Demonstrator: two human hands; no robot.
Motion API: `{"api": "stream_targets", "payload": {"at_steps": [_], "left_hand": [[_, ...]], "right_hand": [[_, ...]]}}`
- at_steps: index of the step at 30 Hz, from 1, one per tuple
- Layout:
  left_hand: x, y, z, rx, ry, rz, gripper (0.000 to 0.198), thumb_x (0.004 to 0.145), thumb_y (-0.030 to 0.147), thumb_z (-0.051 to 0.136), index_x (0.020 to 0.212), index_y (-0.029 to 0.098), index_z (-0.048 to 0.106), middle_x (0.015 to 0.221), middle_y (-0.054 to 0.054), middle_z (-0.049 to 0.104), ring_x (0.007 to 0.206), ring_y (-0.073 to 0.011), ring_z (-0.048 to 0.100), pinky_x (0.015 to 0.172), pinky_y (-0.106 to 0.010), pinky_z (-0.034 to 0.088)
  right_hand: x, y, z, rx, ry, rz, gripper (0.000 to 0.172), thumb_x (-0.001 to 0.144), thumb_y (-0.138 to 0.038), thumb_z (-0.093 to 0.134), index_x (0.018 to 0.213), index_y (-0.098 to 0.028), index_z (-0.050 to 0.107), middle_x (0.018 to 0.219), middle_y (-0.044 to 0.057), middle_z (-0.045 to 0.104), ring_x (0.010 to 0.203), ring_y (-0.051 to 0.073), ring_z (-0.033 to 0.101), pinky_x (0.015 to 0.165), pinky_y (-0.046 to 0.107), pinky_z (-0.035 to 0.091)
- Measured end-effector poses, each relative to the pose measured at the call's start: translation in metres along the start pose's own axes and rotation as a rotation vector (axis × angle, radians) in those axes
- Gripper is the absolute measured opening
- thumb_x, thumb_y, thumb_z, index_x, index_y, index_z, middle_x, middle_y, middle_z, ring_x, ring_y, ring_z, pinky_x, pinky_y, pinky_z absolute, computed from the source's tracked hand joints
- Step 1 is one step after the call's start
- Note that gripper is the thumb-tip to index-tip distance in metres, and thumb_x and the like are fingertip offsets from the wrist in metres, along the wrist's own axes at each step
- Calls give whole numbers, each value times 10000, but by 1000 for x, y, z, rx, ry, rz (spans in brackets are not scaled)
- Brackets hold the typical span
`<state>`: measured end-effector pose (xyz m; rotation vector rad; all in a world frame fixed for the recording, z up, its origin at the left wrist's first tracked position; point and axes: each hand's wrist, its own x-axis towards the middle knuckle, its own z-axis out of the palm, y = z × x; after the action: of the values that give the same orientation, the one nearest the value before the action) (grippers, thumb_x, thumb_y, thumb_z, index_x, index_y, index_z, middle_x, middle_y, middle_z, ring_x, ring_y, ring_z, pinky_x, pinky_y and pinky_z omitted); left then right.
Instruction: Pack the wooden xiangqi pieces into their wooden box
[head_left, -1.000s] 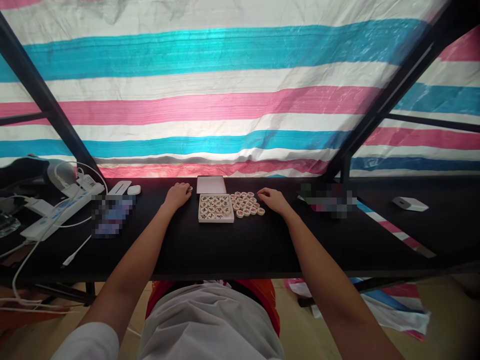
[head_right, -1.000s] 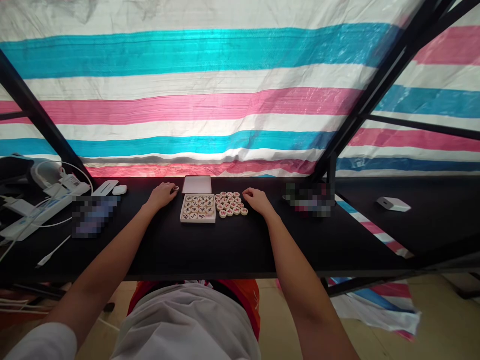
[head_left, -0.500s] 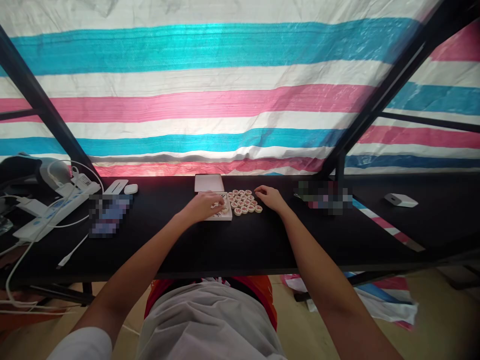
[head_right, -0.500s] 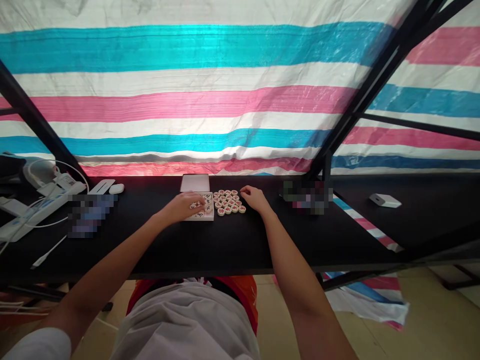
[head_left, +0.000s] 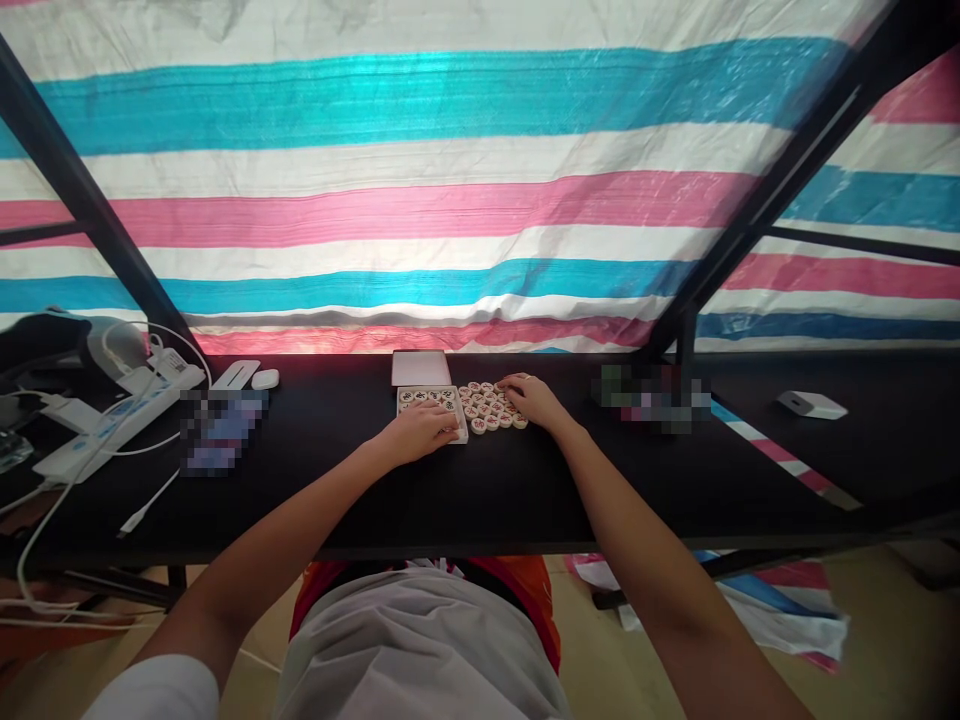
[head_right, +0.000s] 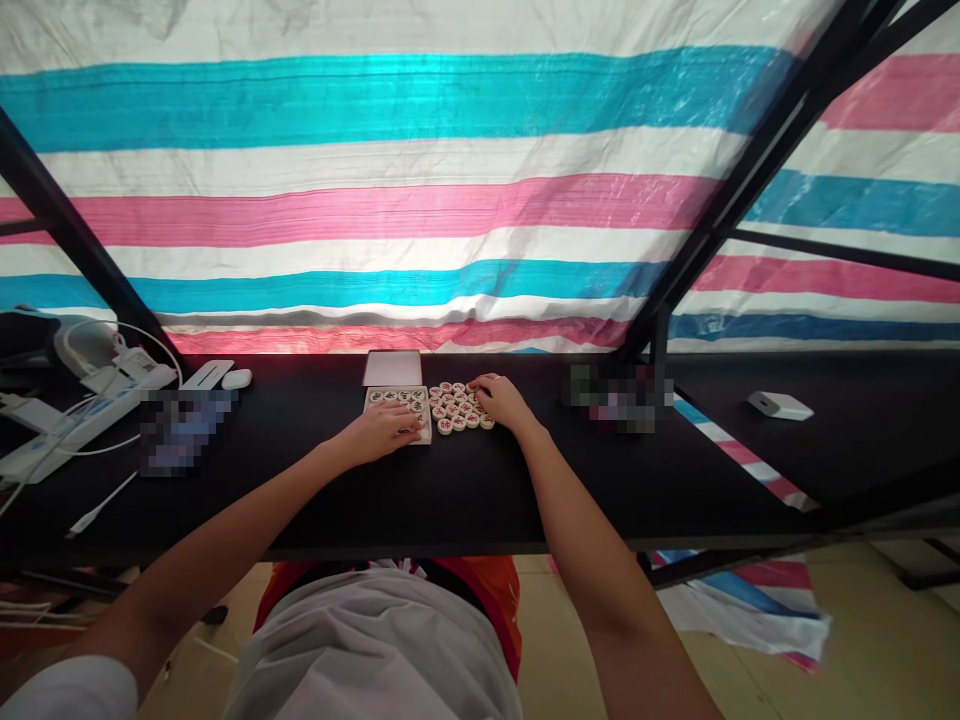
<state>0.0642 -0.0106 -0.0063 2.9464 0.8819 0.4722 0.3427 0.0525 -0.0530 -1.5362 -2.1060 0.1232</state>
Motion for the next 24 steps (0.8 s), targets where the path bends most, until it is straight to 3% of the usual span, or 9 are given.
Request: {"api": "stream_targets", "payload": {"at_steps": [5,16,24], "left_hand": [[-3,2,0,2,18,62,212,931,305,467,1025,210,631,973,-24,665,955,-169,568,894,-294,382],[-2,7,-1,-101,10,67,255,928,293,447,986,206,679,1023,-35,663,974,-171,586,939,-298,401],[-3,6,-3,-110,-33,83,228,915,226,457,952,196,681,1032,-41,645,973,-161,585,903,-254,423]], "right_hand": [[-2,-2,-5,-41,14,68,228,839,-209,484,916,-167,694,977,81,677,908,189,603,851,289,432],[-4,3,-7,-110,35,234,212,839,-315,516,901,-184,672,889,70,672,839,185,599,779,285,432],[-7,2,-9,-82,78,258,188,825,-306,528,899,-182,648,894,69,668,831,194,599,753,295,436]]}}
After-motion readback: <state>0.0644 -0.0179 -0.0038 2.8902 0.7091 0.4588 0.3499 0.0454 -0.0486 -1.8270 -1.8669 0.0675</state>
